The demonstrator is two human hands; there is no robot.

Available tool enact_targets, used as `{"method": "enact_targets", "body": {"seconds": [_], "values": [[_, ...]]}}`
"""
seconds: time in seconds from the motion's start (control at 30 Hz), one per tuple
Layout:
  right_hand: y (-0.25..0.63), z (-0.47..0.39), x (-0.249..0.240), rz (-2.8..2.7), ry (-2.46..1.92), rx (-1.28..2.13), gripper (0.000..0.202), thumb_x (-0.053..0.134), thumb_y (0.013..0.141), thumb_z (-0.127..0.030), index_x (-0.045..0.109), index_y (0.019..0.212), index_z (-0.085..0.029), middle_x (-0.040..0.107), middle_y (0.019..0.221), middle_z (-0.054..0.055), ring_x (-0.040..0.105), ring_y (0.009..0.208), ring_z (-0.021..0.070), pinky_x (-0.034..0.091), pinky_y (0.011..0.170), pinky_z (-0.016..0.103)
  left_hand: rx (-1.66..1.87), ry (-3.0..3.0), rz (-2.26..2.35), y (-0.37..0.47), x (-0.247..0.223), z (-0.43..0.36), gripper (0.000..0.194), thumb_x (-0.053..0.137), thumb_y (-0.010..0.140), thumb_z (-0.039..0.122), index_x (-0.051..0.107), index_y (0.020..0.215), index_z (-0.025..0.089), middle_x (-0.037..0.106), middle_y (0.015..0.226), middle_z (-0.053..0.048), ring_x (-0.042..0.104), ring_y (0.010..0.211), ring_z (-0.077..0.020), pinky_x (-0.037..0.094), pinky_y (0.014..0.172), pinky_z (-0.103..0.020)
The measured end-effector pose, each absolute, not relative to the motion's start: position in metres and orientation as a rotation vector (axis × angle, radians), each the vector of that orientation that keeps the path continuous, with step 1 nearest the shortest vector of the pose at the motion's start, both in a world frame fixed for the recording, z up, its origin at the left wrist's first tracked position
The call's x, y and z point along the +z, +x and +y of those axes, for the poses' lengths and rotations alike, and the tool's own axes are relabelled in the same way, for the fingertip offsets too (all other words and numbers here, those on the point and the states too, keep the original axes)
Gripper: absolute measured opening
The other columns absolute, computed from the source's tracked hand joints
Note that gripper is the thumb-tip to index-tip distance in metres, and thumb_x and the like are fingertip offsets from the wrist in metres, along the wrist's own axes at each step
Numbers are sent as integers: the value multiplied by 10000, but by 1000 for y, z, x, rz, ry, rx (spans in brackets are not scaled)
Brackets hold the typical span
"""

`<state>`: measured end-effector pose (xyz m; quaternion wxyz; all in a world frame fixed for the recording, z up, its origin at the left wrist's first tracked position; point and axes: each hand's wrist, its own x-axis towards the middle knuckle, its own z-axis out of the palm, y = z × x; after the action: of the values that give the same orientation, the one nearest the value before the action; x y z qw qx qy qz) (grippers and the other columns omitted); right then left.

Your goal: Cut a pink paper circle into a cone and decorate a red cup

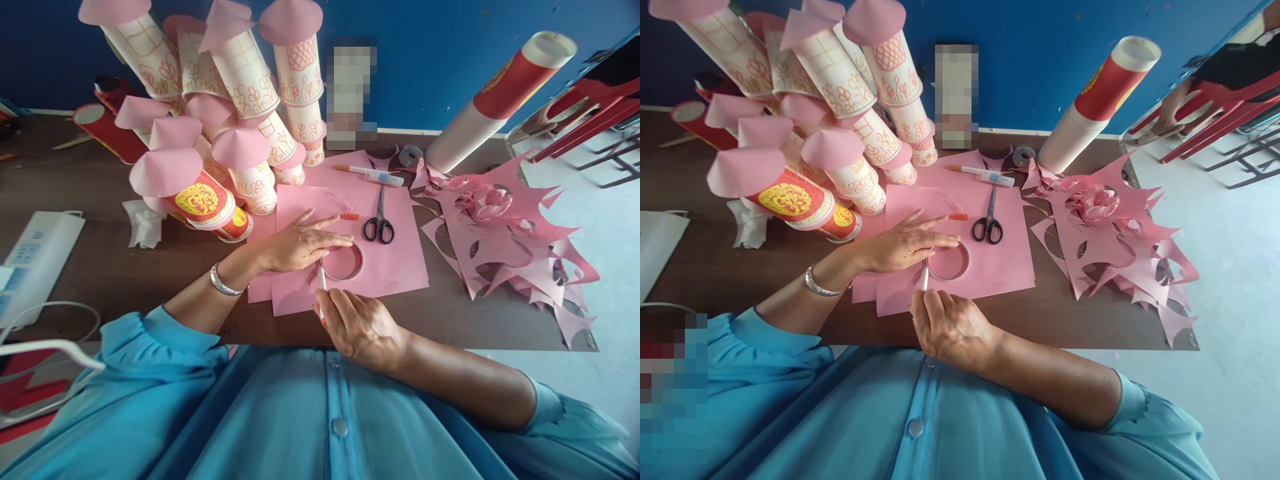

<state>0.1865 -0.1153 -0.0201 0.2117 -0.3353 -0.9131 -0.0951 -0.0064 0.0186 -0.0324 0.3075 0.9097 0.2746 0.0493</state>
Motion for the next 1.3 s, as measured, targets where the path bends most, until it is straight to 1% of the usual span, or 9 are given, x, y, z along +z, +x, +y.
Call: {"method": "enact_targets", "body": {"seconds": [0.1, 0.23, 0.3, 0.43, 0.6, 0.77, 0.93, 1.17, 1.3], "values": [[192, -119, -18, -2522, -963, -188, 187, 488, 1062, -150, 643, 959, -126, 591, 694, 2, 553, 551, 133, 400, 456, 309, 102, 2412, 743, -6, -33, 18, 472, 397, 1081, 212, 542, 1501, 371, 525, 1626, 35, 168, 1653, -206, -5, 1328, -575], [202, -123, -15, -2512, -994, -89, 231, 451, 1080, -158, 651, 967, -144, 628, 714, 5, 590, 566, 130, 403, 464, 319, 83, 2423, 770, -5, -31, 17, 464, 367, 1095, 231, 535, 1504, 374, 451, 1677, 37, 169, 1653, -206, -11, 1325, -585], [207, -123, -13, -2504, -991, -64, 235, 446, 1078, -147, 654, 970, -146, 647, 726, 7, 607, 575, 127, 414, 476, 317, 82, 2428, 770, -5, -31, 17, 461, 357, 1100, 240, 533, 1506, 370, 440, 1684, 32, 179, 1651, -206, -4, 1325, -588], [219, -123, -10, -2462, -1013, -8, 227, 455, 1071, -147, 656, 965, -151, 702, 778, 24, 644, 601, 126, 440, 495, 306, 110, 2452, 754, -6, -33, 17, 469, 372, 1094, 226, 532, 1513, 363, 495, 1649, 16, 202, 1646, -205, -4, 1326, -588], [237, -121, -8, -2390, -1087, 212, 199, 471, 1084, -197, 656, 1114, -130, 748, 863, 45, 687, 641, 131, 498, 542, 280, 131, 2429, 749, -5, -32, 17, 457, 377, 1099, 247, 546, 1506, 367, 558, 1600, 17, 229, 1639, -221, -17, 1324, -607], [253, -115, -5, -2301, -1123, 409, 166, 495, 1074, -186, 645, 1137, -152, 773, 929, 63, 740, 732, 152, 561, 634, 262, 126, 2396, 754, -3, -30, 17, 449, 390, 1095, 245, 570, 1482, 384, 597, 1563, 31, 227, 1639, -228, -31, 1317, -633], [261, -111, -1, -2250, -1172, 483, 158, 514, 1063, -170, 654, 1134, -186, 769, 865, 35, 731, 677, 137, 561, 618, 243, 122, 2399, 757, -3, -28, 16, 457, 382, 1093, 232, 570, 1481, 383, 591, 1569, 33, 230, 1638, -223, -29, 1316, -634], [268, -106, 2, -2198, -1196, 508, 160, 538, 1045, -162, 679, 1112, -195, 776, 832, 31, 738, 683, 145, 564, 602, 245, 67, 2401, 780, -1, -24, 15, 465, 352, 1099, 248, 555, 1499, 369, 562, 1594, 35, 213, 1642, -218, -56, 1313, -625], [277, -109, 11, -2069, -1262, 491, 131, 600, 1012, -172, 709, 1063, -225, 768, 774, -1, 740, 678, 151, 538, 568, 250, 77, 2404, 777, -2, -25, 15, 456, 361, 1099, 262, 555, 1499, 360, 543, 1611, 24, 220, 1641, -224, -59, 1311, -625]]}}
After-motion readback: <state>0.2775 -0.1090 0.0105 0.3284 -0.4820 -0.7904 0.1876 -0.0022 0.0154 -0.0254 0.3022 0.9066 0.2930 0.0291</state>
